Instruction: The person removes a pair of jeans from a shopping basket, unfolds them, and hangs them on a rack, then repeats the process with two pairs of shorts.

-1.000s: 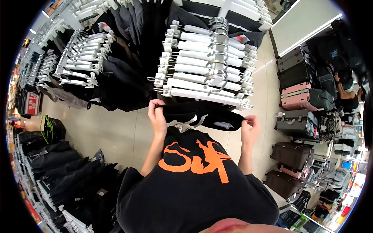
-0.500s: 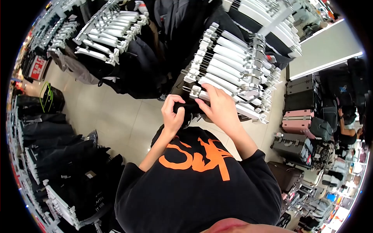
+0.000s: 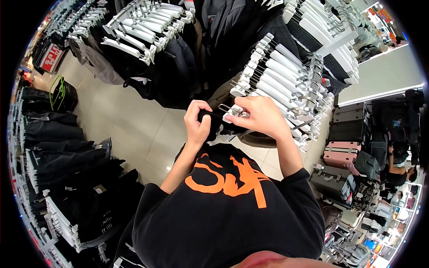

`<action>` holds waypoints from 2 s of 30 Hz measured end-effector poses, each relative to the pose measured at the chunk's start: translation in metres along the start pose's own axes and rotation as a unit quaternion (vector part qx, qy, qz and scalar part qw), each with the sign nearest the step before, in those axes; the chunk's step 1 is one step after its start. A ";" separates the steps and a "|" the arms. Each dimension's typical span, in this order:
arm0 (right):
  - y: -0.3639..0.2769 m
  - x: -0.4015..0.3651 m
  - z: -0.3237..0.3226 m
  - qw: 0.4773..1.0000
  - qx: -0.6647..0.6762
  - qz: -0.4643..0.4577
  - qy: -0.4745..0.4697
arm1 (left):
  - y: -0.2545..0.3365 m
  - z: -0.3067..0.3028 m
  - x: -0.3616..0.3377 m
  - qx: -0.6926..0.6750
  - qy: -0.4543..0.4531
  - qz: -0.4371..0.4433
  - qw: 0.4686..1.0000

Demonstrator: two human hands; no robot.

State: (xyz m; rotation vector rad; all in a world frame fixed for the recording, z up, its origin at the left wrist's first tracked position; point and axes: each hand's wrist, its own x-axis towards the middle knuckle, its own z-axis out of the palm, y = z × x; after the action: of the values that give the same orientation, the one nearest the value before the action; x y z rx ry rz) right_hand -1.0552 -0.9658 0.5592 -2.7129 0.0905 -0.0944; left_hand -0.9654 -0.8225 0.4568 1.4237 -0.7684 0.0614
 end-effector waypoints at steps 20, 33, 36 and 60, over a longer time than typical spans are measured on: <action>-0.002 0.009 0.008 0.979 0.061 -0.070 0.182 | 0.017 0.018 0.022 -0.053 -0.013 -0.063 0.997; -0.003 0.009 0.018 0.929 -0.049 -0.109 0.350 | 0.016 0.020 0.027 -0.099 -0.016 -0.056 0.993; -0.011 -0.017 0.037 0.836 -0.044 -0.185 0.514 | 0.017 0.019 0.029 -0.095 -0.021 -0.057 0.994; 0.096 -0.115 0.264 0.697 0.523 0.413 0.263 | 0.002 0.017 0.039 -0.035 -0.114 -0.022 0.993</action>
State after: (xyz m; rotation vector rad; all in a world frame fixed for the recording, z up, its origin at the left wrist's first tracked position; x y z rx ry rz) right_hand -1.1532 -0.9362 0.2737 -1.2388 1.0489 -0.4755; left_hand -0.9441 -0.8535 0.4778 1.3938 -0.9178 -0.1644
